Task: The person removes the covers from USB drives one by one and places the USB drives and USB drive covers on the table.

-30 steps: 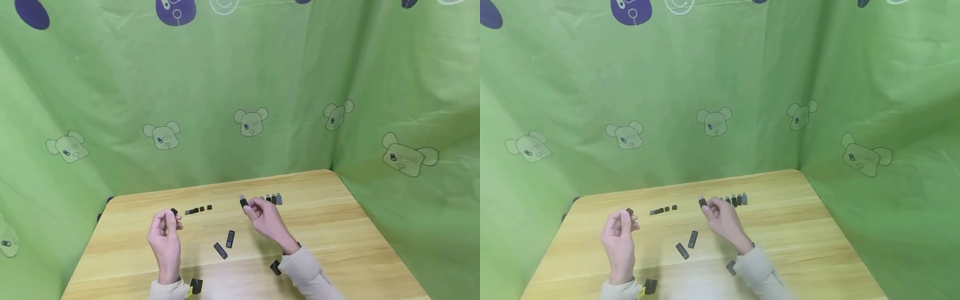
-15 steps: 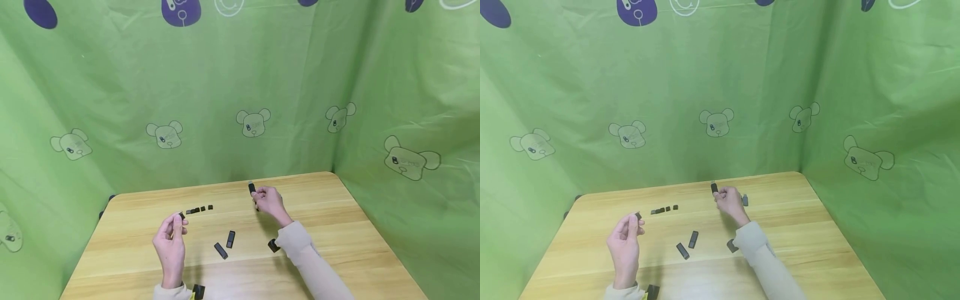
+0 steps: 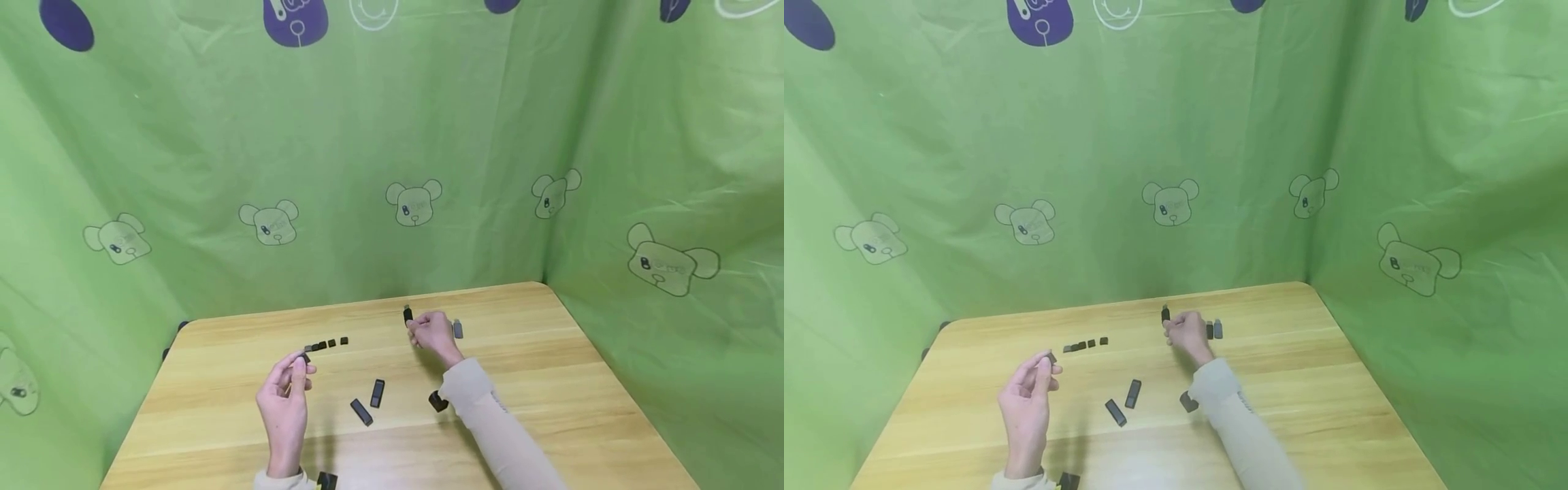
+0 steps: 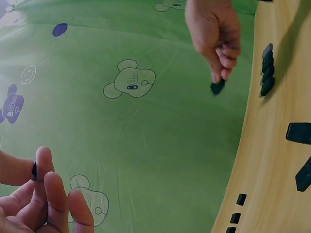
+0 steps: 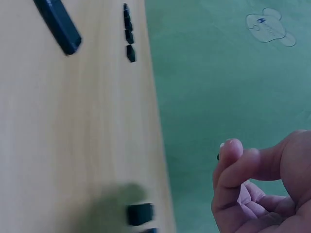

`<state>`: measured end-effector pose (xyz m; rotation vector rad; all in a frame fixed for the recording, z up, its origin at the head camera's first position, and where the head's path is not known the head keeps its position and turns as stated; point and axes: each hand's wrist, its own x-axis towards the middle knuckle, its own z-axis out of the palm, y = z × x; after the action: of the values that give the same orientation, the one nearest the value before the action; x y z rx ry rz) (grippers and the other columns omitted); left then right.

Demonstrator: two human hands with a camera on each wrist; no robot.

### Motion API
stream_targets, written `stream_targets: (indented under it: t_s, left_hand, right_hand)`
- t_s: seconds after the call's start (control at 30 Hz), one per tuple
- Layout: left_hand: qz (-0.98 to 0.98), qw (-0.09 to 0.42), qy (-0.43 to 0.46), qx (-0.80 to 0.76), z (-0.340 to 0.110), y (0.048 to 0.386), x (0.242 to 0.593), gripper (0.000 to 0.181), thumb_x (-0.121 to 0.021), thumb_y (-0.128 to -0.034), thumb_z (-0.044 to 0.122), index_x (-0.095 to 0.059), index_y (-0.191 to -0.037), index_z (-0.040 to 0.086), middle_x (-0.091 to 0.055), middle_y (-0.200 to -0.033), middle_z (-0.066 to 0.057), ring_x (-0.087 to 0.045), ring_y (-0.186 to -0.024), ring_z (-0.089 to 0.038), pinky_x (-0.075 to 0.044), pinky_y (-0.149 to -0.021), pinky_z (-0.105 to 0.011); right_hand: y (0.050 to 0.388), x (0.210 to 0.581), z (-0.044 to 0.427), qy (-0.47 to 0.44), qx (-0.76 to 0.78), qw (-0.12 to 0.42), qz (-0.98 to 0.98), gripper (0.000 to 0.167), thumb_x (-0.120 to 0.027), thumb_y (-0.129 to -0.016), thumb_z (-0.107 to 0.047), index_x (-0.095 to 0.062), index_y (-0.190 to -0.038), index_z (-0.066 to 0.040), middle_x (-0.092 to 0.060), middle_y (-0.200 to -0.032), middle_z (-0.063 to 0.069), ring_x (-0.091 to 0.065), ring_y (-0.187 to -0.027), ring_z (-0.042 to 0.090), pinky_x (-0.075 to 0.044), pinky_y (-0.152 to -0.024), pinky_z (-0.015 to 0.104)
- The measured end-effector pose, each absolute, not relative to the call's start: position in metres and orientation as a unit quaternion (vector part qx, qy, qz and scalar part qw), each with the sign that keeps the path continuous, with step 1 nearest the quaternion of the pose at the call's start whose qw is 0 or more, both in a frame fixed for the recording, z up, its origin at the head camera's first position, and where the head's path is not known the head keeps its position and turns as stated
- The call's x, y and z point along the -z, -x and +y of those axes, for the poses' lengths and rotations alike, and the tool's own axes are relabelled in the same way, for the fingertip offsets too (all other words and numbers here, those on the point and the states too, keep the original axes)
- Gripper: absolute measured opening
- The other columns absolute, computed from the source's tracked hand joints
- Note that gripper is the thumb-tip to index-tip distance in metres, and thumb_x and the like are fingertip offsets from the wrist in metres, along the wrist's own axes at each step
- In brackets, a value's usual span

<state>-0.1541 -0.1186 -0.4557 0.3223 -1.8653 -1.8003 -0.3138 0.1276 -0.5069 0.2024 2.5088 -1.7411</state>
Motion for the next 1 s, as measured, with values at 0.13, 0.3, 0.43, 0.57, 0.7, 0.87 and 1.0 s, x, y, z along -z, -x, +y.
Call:
stream_targets:
  t_s: [0.13,0.3,0.43,0.57,0.7,0.87,1.0]
  left_hand:
    - [-0.678,0.267,-0.115,0.675,-0.119,0.155,0.459,0.025,-0.064,-0.1003,0.018,-0.07,-0.117,0.0,-0.074,-0.077,0.013,-0.064,-0.066,-0.006,-0.055,-0.067,-0.018]
    - [-0.67,0.267,-0.113,0.684,-0.119,0.155,0.461,0.026,-0.064,-0.1006,0.017,-0.068,-0.116,-0.004,-0.073,-0.076,0.014,-0.064,-0.066,-0.006,-0.055,-0.067,-0.018]
    - [-0.664,0.27,-0.111,0.688,-0.12,0.155,0.463,0.028,-0.063,-0.1011,0.017,-0.067,-0.117,-0.006,-0.073,-0.076,0.014,-0.064,-0.065,-0.006,-0.054,-0.067,-0.019]
    - [-0.662,0.274,-0.109,0.689,-0.121,0.155,0.464,0.028,-0.063,-0.1011,0.017,-0.067,-0.116,-0.006,-0.074,-0.076,0.014,-0.064,-0.064,-0.006,-0.054,-0.067,-0.019]
    - [-0.664,0.275,-0.109,0.687,-0.121,0.154,0.465,0.026,-0.063,-0.1009,0.016,-0.068,-0.116,-0.005,-0.074,-0.075,0.014,-0.064,-0.063,-0.006,-0.054,-0.066,-0.019]
    - [-0.662,0.276,-0.112,0.688,-0.122,0.154,0.466,0.027,-0.063,-0.1008,0.017,-0.067,-0.116,-0.004,-0.074,-0.076,0.013,-0.063,-0.063,-0.007,-0.054,-0.066,-0.02]
    - [-0.662,0.279,-0.111,0.687,-0.123,0.154,0.466,0.026,-0.064,-0.1004,0.016,-0.066,-0.117,-0.005,-0.074,-0.076,0.013,-0.064,-0.063,-0.007,-0.054,-0.066,-0.02]
  right_hand:
    - [0.313,0.517,0.123,-0.075,0.56,0.043,0.824,0.018,-0.068,-0.096,-0.013,-0.071,-0.097,0.005,-0.076,-0.089,0.022,-0.071,-0.067,0.027,-0.044,-0.049,0.019]
    - [0.311,0.526,0.12,-0.095,0.532,0.042,0.84,0.018,-0.069,-0.096,-0.014,-0.073,-0.091,0.003,-0.076,-0.088,0.023,-0.073,-0.072,0.034,-0.039,-0.048,0.019]
    - [0.31,0.535,0.119,-0.099,0.522,0.043,0.846,0.015,-0.069,-0.095,-0.01,-0.073,-0.088,0.003,-0.077,-0.092,0.02,-0.073,-0.067,0.029,-0.044,-0.05,0.019]
    - [0.31,0.543,0.119,-0.103,0.512,0.06,0.851,0.016,-0.069,-0.094,-0.01,-0.074,-0.085,0.002,-0.077,-0.084,0.018,-0.07,-0.057,0.022,-0.045,-0.048,0.02]
    - [0.31,0.549,0.118,-0.117,0.504,0.086,0.851,0.018,-0.07,-0.094,-0.012,-0.076,-0.084,0.001,-0.076,-0.074,0.015,-0.065,-0.049,0.017,-0.042,-0.043,0.02]
    - [0.309,0.552,0.119,-0.134,0.485,0.097,0.858,0.023,-0.069,-0.094,-0.015,-0.076,-0.078,0.0,-0.075,-0.068,0.012,-0.057,-0.042,0.011,-0.04,-0.039,0.02]
    - [0.311,0.552,0.119,-0.138,0.475,0.104,0.863,0.024,-0.067,-0.092,-0.014,-0.075,-0.073,-0.002,-0.074,-0.065,0.011,-0.054,-0.04,0.011,-0.04,-0.039,0.021]
